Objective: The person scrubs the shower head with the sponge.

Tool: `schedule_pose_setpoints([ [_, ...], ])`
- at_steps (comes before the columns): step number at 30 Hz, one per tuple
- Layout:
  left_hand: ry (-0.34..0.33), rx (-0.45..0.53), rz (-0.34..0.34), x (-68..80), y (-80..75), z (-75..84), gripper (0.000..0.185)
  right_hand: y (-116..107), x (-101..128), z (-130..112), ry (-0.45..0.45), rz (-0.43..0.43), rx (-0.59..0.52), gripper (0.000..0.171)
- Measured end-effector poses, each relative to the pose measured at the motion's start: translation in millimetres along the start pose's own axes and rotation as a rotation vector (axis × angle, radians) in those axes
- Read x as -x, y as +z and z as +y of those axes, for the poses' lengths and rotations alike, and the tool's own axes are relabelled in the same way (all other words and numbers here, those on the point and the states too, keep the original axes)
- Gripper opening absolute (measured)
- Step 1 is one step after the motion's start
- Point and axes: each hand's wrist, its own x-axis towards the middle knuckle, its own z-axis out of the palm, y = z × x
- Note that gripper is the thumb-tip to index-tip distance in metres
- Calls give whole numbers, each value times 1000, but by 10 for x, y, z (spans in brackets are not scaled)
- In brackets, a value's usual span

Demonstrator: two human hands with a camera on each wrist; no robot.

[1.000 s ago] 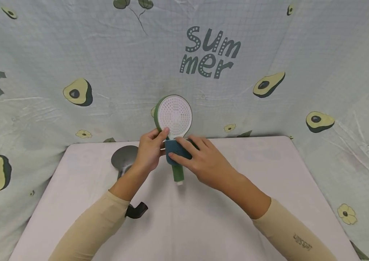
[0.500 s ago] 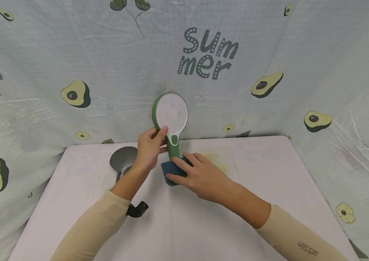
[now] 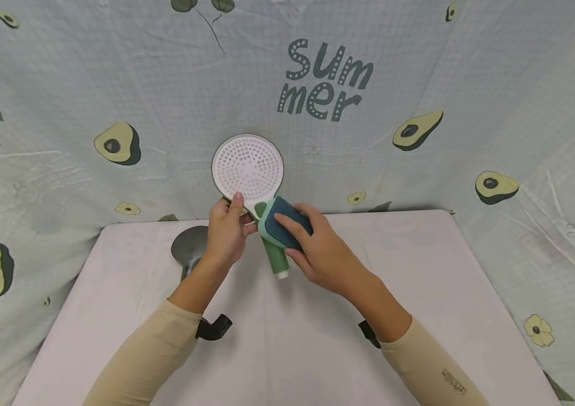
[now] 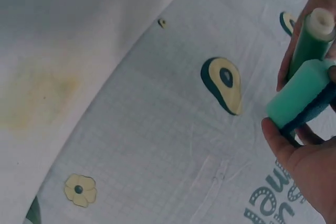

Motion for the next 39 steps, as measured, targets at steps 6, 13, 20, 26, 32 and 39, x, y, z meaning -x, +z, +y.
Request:
schedule_pose_setpoints([
  [6,64,128,7,-5,-53,9,41,78,231,-84,14,-80,-158,71],
  [13,129,208,-30,37,-72,-17,43,116,383,-67,47,-97,-239,71],
  [20,111,226,-47,83,-43,-88,45,96,190,-61,88,-43,-242,68],
  [26,54,207,-27,116,4,-147,46,65,-43,-13,93,58,-247,66],
  [32,65,189,-33,124,24,-172,46,70,-148,22,126,137,-177,66],
  [39,84,133,-1,96,-6,-153,40,9,-106,74,-12,61,46,66],
])
